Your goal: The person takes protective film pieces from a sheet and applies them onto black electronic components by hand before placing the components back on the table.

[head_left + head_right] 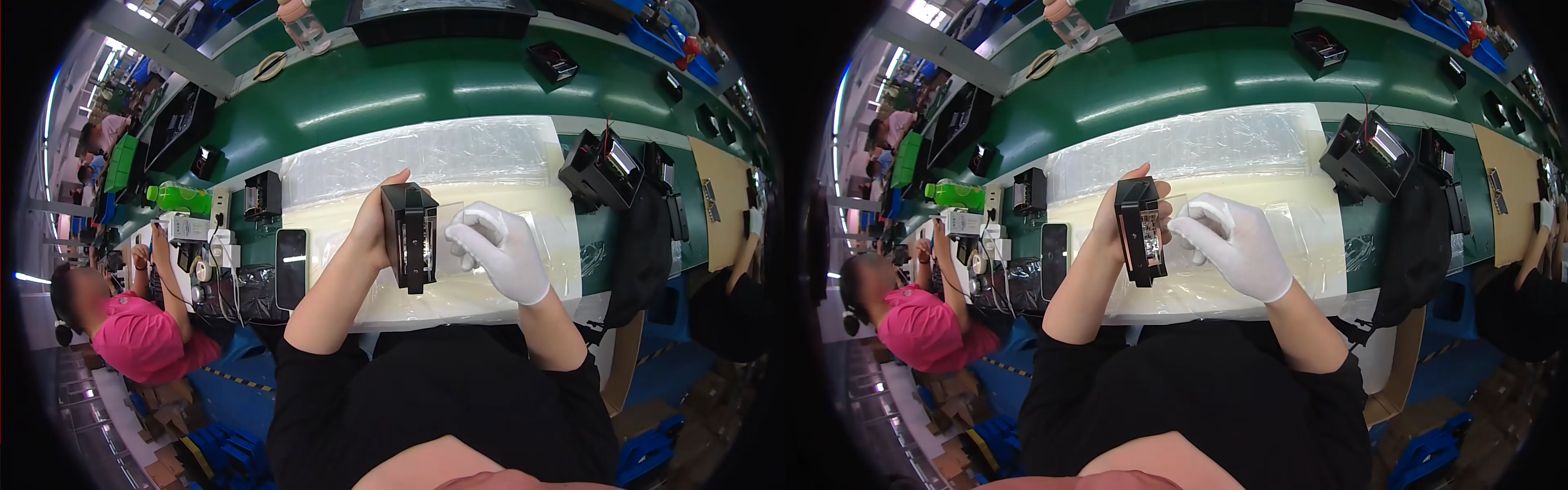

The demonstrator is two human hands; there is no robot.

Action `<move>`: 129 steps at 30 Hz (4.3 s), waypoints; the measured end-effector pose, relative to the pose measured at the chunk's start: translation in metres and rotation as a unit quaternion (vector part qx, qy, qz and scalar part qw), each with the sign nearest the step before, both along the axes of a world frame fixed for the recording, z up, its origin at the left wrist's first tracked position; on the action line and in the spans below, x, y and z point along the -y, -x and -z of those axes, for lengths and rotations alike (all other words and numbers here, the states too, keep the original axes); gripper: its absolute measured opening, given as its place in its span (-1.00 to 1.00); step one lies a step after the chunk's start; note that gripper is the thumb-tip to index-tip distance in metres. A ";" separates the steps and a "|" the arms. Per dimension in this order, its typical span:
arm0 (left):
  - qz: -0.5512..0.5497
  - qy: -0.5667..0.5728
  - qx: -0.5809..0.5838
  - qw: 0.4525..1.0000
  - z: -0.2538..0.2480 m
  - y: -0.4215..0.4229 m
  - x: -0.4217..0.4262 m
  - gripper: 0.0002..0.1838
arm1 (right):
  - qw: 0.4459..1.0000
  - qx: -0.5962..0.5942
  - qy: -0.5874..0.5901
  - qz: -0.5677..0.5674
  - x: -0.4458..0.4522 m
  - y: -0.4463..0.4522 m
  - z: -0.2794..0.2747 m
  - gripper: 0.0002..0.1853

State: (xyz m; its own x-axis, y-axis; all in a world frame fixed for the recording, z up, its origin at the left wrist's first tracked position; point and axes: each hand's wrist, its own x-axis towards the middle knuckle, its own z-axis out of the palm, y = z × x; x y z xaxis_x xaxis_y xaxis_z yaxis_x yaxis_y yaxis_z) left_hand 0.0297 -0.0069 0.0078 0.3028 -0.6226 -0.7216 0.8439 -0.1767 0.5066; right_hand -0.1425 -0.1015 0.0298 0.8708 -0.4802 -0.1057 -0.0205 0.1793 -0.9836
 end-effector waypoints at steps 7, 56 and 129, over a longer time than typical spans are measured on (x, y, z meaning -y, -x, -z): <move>-0.023 0.034 0.024 0.999 0.017 0.008 -0.001 -0.58 | 0.964 -0.015 0.261 -0.045 -0.002 0.002 0.014 -0.87; 0.531 0.015 0.308 0.789 0.053 0.000 0.046 -0.77 | 0.897 -0.086 0.432 0.027 0.011 0.048 0.080 -0.48; 0.101 0.082 0.697 0.706 -0.035 -0.036 0.082 -0.80 | 0.850 -0.078 0.517 0.067 0.037 0.030 0.014 -0.86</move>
